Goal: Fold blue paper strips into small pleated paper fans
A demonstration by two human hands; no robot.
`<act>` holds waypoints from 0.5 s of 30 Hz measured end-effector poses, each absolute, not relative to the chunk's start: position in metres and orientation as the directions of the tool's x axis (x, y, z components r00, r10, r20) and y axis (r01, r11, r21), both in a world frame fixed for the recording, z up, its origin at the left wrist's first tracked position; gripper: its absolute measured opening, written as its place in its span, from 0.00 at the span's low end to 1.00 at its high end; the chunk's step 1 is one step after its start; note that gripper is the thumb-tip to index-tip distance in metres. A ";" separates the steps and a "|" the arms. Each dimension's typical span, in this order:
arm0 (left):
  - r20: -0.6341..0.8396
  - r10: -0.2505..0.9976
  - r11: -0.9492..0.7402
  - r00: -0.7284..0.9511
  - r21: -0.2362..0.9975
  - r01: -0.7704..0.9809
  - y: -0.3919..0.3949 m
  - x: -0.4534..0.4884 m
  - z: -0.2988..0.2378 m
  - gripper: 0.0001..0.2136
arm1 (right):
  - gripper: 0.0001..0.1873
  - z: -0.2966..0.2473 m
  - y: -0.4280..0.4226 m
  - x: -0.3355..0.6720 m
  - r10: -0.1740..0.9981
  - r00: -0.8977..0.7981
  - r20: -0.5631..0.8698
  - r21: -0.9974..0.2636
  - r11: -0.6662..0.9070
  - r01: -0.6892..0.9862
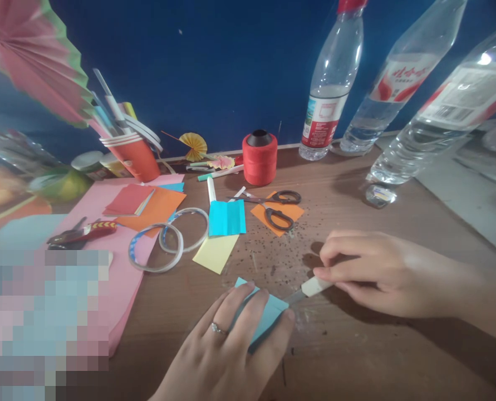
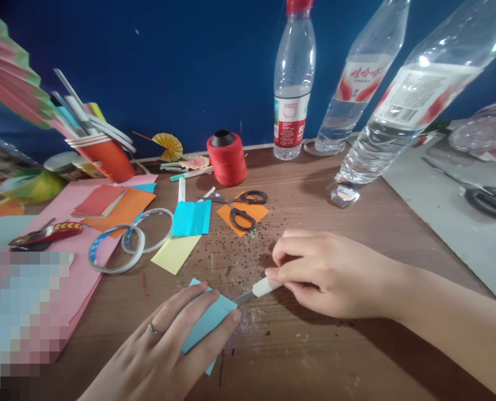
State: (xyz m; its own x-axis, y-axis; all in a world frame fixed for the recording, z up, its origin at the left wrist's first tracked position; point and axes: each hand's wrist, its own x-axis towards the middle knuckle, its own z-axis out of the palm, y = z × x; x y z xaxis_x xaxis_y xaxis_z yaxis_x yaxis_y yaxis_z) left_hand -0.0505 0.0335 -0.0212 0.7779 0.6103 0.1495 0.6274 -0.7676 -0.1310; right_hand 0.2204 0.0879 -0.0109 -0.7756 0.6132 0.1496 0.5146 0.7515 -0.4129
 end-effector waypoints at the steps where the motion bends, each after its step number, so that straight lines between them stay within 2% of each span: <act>1: 0.152 0.612 -0.767 0.776 -0.124 0.629 0.033 -0.050 -0.021 0.25 | 0.10 -0.011 0.088 0.220 0.614 -0.774 0.155 -0.411 0.752 0.515; 15: 0.139 0.623 -0.767 0.770 -0.090 0.636 0.032 -0.049 -0.021 0.26 | 0.10 -0.014 0.089 0.221 0.603 -0.778 0.177 -0.418 0.762 0.495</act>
State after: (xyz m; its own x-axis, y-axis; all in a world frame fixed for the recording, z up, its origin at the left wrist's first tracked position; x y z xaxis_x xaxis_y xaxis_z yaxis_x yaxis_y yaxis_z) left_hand -0.0490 0.0321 -0.0213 0.7702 0.6225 0.1389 0.6358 -0.7666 -0.0899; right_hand 0.2210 0.0887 -0.0138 -0.7782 0.6026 0.1769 0.4951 0.7620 -0.4175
